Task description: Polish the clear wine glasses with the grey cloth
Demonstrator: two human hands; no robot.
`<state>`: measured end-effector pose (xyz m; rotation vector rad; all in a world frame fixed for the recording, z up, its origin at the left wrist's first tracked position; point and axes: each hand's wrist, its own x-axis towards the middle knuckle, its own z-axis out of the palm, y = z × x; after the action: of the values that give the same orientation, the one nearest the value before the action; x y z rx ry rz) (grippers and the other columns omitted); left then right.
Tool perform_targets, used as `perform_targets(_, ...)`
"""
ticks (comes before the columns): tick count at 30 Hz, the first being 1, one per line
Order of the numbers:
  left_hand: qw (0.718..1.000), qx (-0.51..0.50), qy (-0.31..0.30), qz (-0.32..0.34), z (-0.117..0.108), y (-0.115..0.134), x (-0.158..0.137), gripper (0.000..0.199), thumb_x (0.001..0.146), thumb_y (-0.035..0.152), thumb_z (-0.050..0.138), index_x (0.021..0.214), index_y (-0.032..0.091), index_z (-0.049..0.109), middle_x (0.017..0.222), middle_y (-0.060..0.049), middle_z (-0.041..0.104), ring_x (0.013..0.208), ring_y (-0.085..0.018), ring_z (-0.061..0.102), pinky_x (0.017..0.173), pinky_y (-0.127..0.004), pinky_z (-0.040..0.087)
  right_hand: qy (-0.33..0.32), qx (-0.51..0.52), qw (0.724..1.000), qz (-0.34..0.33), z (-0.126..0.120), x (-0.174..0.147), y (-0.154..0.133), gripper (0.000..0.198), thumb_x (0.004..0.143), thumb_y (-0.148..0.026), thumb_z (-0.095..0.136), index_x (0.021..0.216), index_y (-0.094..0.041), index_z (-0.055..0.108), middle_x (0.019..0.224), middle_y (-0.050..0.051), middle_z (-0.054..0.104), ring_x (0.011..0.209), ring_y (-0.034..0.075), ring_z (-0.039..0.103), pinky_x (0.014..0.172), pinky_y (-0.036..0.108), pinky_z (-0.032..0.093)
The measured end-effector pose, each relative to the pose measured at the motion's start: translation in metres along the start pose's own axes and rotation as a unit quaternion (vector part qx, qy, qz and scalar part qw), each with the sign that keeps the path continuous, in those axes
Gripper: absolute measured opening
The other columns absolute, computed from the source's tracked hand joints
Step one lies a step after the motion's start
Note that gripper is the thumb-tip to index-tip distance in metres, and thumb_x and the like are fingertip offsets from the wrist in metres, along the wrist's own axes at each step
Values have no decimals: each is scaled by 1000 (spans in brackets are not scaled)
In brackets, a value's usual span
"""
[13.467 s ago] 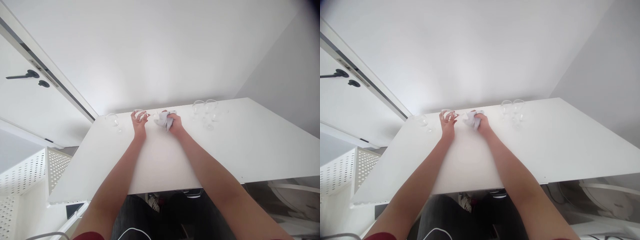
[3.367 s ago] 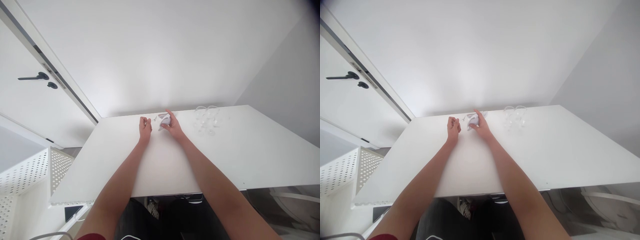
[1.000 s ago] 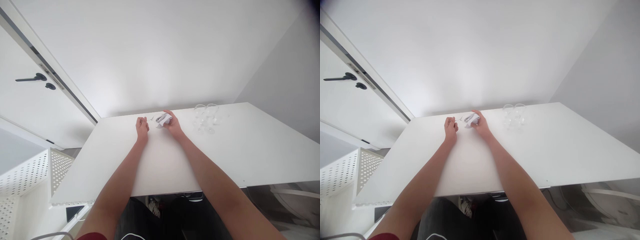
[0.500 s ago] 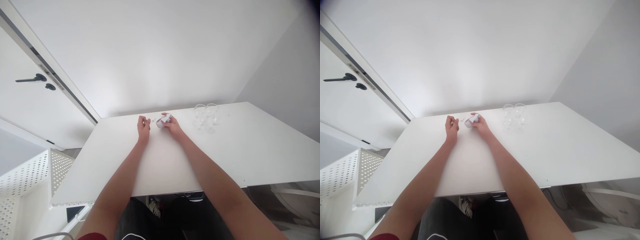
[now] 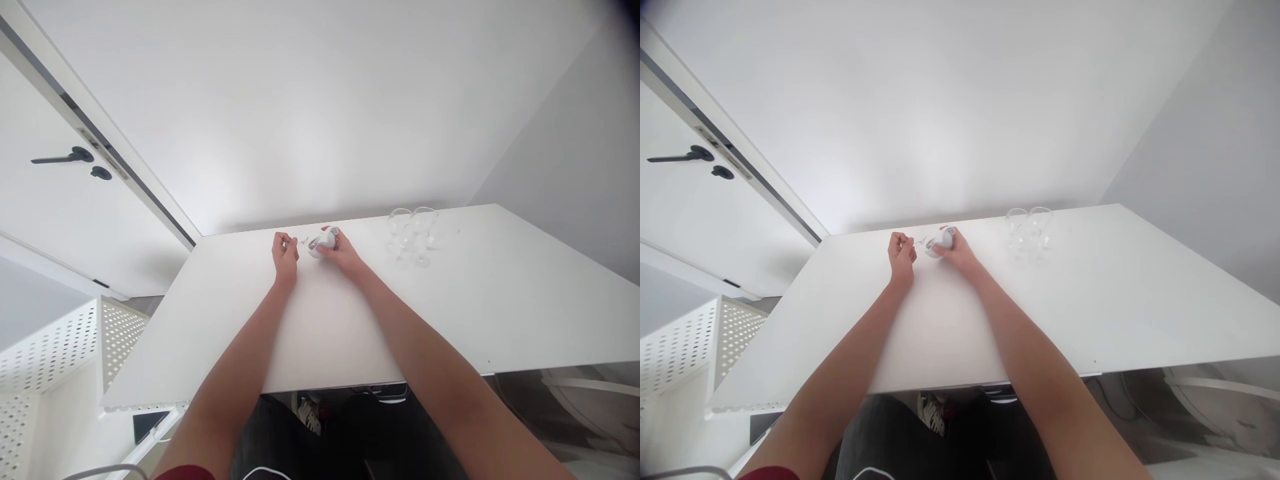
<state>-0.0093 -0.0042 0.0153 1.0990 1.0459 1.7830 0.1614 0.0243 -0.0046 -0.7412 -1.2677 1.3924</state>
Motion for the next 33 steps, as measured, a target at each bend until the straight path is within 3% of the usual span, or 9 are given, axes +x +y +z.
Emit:
perform_targets(2, 1000, -17, 6, -7, 0, 0, 1, 33, 82, 29, 73, 77, 22, 41, 71, 5, 33, 48, -5, 24, 45, -21, 24, -25, -47, 998, -27, 1, -1, 1, 75, 61, -36, 93, 126, -29, 57, 105, 2, 71, 98, 23, 65, 87, 38, 54)
perform_targets(4, 1000, -26, -6, -10, 1, -1, 0, 33, 83, 29, 73, 78, 22, 41, 71, 6, 33, 48, -5, 24, 45, -21, 23, -13, -51, 998, -36, 0, -1, 2, 73, 60, -33, 94, 125, -28, 59, 103, 2, 71, 96, 23, 65, 89, 38, 53)
perform_targets(8, 998, -40, -37, -16, 1, -1, 0, 32, 84, 30, 72, 79, 22, 41, 73, 5, 36, 49, -5, 27, 46, -21, 24, 76, 62, 995, -26, -9, 3, 2, 49, 68, -39, 88, 110, -25, 65, 98, 2, 68, 91, 21, 64, 82, 35, 53)
perform_targets(13, 991, -108, 33, -74, -3, -4, 7, 36, 84, 33, 71, 77, 22, 38, 73, 4, 37, 48, -5, 31, 44, -20, 26, 164, 181, 969, -44, -18, 8, 1, 35, 72, -43, 83, 92, -26, 60, 103, 5, 67, 101, 24, 63, 79, 38, 55)
perform_targets(16, 982, -142, 33, -116, -3, -9, 10, 33, 88, 37, 66, 79, 22, 38, 71, 5, 37, 47, -5, 32, 43, -20, 24, 130, 185, 973, -57, -16, 4, -4, 30, 76, -45, 79, 86, -27, 58, 113, 6, 69, 112, 28, 62, 82, 42, 56)
perform_targets(20, 983, -103, -32, -150, 3, -13, 6, 34, 93, 46, 61, 82, 23, 38, 73, 4, 45, 44, -4, 30, 42, -20, 22, 20, 176, 981, -81, -7, -5, -16, 29, 77, -46, 79, 86, -28, 59, 131, 5, 67, 131, 29, 55, 97, 50, 53)
perform_targets(24, 981, -69, -65, -168, 8, -12, 0, 43, 92, 58, 63, 84, 23, 38, 80, 3, 50, 43, -4, 34, 41, -21, 23, -38, 212, 973, -83, 0, -8, -24, 27, 85, -53, 72, 97, -30, 66, 136, 3, 66, 134, 28, 55, 104, 55, 50)
perform_targets(29, 977, -32, -128, -169, 9, -13, -2, 47, 90, 64, 62, 86, 23, 39, 81, 4, 53, 43, -4, 38, 42, -19, 23, -38, 201, 977, -64, 0, -5, -20, 34, 84, -48, 76, 111, -30, 68, 137, 3, 66, 131, 30, 57, 101, 51, 53)
perform_targets(33, 979, -10, -137, -148, 9, -17, -2, 46, 92, 64, 60, 87, 24, 38, 82, 4, 54, 43, -3, 39, 42, -19, 23, -10, 155, 988, -18, -1, 0, -11, 46, 86, -65, 67, 115, -29, 67, 133, 6, 69, 123, 29, 61, 88, 44, 56)
